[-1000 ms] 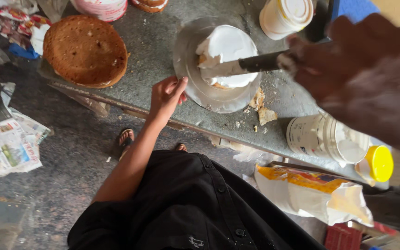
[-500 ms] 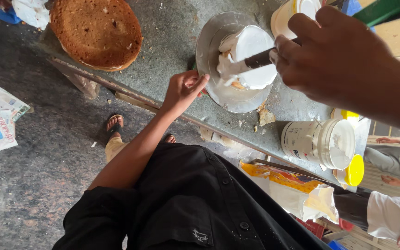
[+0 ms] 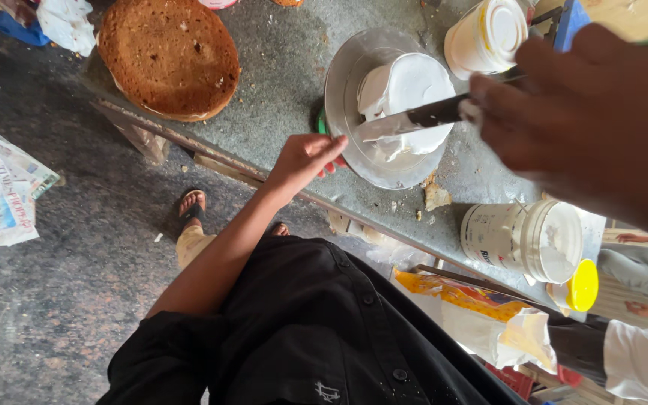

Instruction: The person prepares a cake by placing a sponge base on a cardboard square, spreading white frosting from a bucket onto the top with a spatula, and then smoothing the frosting over the top and sides as the cake rotates on a stand.

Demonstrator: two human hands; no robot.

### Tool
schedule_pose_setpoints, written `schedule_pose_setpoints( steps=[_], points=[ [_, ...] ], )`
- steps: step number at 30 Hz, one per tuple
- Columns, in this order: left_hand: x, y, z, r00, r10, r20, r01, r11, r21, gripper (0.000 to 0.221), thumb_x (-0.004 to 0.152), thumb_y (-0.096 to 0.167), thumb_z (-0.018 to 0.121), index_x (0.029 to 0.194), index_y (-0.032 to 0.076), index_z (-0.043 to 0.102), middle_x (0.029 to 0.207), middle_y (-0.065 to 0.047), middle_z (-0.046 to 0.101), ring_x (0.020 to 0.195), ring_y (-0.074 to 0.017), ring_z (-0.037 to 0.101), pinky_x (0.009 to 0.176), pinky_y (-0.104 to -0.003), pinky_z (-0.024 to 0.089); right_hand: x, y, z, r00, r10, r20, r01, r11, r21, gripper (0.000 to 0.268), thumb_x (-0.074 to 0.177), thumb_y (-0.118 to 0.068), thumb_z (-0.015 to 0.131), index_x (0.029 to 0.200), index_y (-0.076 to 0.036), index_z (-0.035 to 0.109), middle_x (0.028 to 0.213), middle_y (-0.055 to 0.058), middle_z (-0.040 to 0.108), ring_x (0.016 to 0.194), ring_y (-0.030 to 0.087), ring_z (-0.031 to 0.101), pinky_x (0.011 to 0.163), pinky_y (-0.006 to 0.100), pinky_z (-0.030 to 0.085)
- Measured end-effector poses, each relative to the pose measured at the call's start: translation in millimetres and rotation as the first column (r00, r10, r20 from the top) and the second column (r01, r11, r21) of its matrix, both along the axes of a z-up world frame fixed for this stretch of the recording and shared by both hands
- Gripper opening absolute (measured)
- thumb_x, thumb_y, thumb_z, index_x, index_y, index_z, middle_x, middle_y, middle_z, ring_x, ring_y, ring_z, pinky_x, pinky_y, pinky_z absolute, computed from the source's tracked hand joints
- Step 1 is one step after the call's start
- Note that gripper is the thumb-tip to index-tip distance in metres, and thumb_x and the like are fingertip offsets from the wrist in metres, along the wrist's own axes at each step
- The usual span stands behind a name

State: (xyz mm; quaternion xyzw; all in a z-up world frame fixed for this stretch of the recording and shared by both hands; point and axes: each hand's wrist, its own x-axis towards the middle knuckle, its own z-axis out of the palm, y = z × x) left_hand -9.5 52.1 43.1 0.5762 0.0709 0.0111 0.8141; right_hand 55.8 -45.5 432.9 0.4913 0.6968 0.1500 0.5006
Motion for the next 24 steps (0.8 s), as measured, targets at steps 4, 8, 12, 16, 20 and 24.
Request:
schedule_pose_setpoints(
  steps=[4, 8, 12, 16, 20, 24],
  points=[
    [3, -6, -2, 0.998, 0.056, 0.038, -0.057, 0.998, 0.009, 0.050, 0.095, 0.051, 0.064, 0.105, 0.004, 0.077, 0.085, -0.008, 0.079, 0.069, -0.0112, 0.069, 0.058, -0.028, 0.057, 0, 7, -21, 0.996, 0.065, 0.059, -0.063, 0.997, -0.048, 0.011, 0.083, -0.027, 0.072, 0.087, -0.018, 0.076, 0.105, -0.006, 0.073, 0.098, 0.014, 0.064, 0.075, 0.029, 0.050],
    [5, -17, -7, 0.987, 0.092, 0.133, -0.098, 0.994, 0.040, 0.045, 0.094, 0.046, 0.069, 0.104, 0.003, 0.079, 0.083, -0.007, 0.080, 0.065, -0.0118, 0.066, 0.061, -0.028, 0.056, 7, 12, -27, 0.994, 0.104, 0.046, -0.106, 0.993, 0.054, 0.034, 0.086, -0.026, 0.072, 0.114, -0.008, 0.080, 0.088, -0.005, 0.070, 0.093, 0.013, 0.062, 0.071, 0.028, 0.047],
    [11, -12, -11, 0.987, 0.113, 0.111, -0.131, 0.977, 0.171, 0.041, 0.096, 0.044, 0.069, 0.099, 0.005, 0.081, 0.078, -0.007, 0.079, 0.066, -0.0096, 0.071, 0.064, -0.026, 0.057, 9, 9, -26, 0.995, 0.025, 0.095, -0.028, 0.999, 0.025, 0.034, 0.082, -0.031, 0.069, 0.112, -0.017, 0.077, 0.110, -0.005, 0.075, 0.095, 0.011, 0.063, 0.071, 0.027, 0.049],
    [17, 12, -9, 0.994, 0.052, 0.095, -0.049, 0.998, -0.039, 0.040, 0.095, 0.042, 0.070, 0.098, 0.003, 0.080, 0.078, -0.009, 0.077, 0.066, -0.0110, 0.067, 0.059, -0.027, 0.054, 10, 3, -24, 0.998, 0.024, 0.051, -0.021, 0.998, -0.060, 0.031, 0.078, -0.030, 0.069, 0.106, -0.017, 0.077, 0.111, -0.004, 0.075, 0.098, 0.013, 0.064, 0.080, 0.028, 0.052],
    [17, 20, -6, 0.982, -0.128, 0.142, 0.135, 0.990, -0.038, 0.039, 0.093, 0.042, 0.071, 0.092, 0.004, 0.078, 0.080, -0.009, 0.079, 0.065, -0.0103, 0.070, 0.061, -0.026, 0.058, 21, 10, -25, 0.995, 0.098, 0.029, -0.094, 0.989, -0.115, 0.024, 0.078, -0.027, 0.072, 0.099, -0.018, 0.077, 0.118, -0.004, 0.075, 0.102, 0.014, 0.065, 0.076, 0.029, 0.051],
    [19, 4, -6, 0.978, -0.181, 0.108, 0.186, 0.982, -0.043, 0.038, 0.092, 0.040, 0.075, 0.090, 0.002, 0.079, 0.079, -0.011, 0.079, 0.065, -0.0110, 0.067, 0.062, -0.027, 0.056, 29, 20, -27, 0.996, 0.040, 0.074, -0.036, 0.998, -0.058, 0.013, 0.086, -0.030, 0.070, 0.093, -0.020, 0.076, 0.105, -0.008, 0.074, 0.099, 0.013, 0.065, 0.073, 0.029, 0.052]
  ],
)
